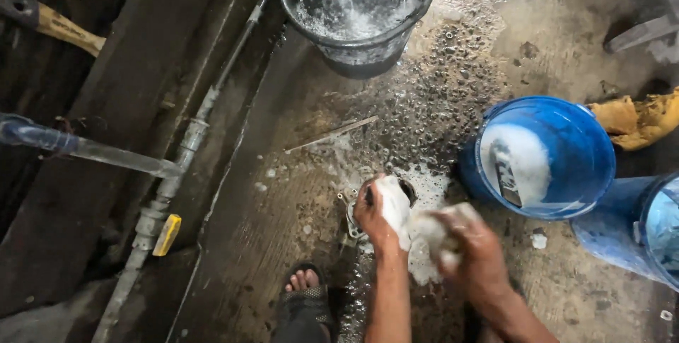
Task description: Washing and degreasing mechanical engine components using soapy water and a brush.
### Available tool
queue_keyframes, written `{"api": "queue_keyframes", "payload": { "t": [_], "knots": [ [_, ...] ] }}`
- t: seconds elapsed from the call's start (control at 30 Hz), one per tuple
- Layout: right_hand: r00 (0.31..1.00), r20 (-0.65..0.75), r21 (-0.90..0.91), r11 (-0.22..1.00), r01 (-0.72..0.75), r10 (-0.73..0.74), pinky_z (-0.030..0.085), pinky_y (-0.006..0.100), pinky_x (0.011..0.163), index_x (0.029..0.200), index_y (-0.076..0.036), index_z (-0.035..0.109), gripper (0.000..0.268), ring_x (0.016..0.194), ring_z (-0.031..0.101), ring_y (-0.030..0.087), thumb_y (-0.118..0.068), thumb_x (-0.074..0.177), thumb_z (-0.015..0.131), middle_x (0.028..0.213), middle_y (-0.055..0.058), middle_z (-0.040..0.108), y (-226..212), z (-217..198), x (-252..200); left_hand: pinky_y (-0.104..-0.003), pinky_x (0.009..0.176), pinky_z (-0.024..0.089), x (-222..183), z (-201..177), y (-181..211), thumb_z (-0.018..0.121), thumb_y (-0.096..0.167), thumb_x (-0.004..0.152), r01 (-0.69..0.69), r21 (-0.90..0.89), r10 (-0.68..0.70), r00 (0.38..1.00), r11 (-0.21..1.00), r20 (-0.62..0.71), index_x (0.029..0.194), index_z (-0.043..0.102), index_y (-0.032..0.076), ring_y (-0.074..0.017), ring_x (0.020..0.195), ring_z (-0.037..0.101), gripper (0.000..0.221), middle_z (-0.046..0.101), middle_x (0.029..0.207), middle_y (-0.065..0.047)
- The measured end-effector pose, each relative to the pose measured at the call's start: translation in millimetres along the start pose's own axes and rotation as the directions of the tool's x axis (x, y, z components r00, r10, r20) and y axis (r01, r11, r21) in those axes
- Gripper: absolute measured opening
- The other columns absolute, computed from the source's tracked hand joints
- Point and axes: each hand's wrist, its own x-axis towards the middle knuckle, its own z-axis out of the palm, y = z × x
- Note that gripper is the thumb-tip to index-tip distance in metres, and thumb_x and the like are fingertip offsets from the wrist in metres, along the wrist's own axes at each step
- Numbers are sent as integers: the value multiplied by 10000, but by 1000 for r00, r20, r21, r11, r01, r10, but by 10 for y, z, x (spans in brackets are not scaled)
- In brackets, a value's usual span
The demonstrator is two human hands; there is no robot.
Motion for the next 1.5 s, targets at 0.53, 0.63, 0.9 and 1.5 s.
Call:
{"api": "queue_keyframes", "payload": {
  "t": [0.53,0.63,0.9,1.5],
  "knots": [
    [978,89,-112,974,199,-190,564,485,796,1241,-249,673,610,1002,662,333,-88,654,710,1208,86,669,260,328,-189,-349,648,625,-10,-276,-455,670,170,918,-339,108,323,936,935,142,937,730,105,-219,848,679,91,591,1117,-73],
    [977,83,-77,977,201,-194,564,448,744,1270,-272,665,648,949,699,310,-83,653,724,1258,79,656,384,358,-350,-300,534,586,-32,-197,-287,672,187,949,-317,-10,315,936,948,159,948,718,108,-168,640,671,91,717,822,-47],
    [856,-516,459,856,239,38,602,347,938,1346,12,523,573,1073,672,240,-187,847,722,1369,212,610,90,-24,-214,-343,721,577,-331,-22,-74,663,153,955,27,-391,137,913,920,384,1023,734,40,-236,782,706,150,755,900,-117],
    [927,-301,-110,974,199,-223,624,335,627,1154,-22,629,392,764,692,244,-88,811,807,1061,182,644,10,-237,233,-359,787,627,-734,394,437,580,264,968,454,38,-452,871,890,191,1080,758,76,-282,1001,731,282,785,1154,-143]
  ]
}}
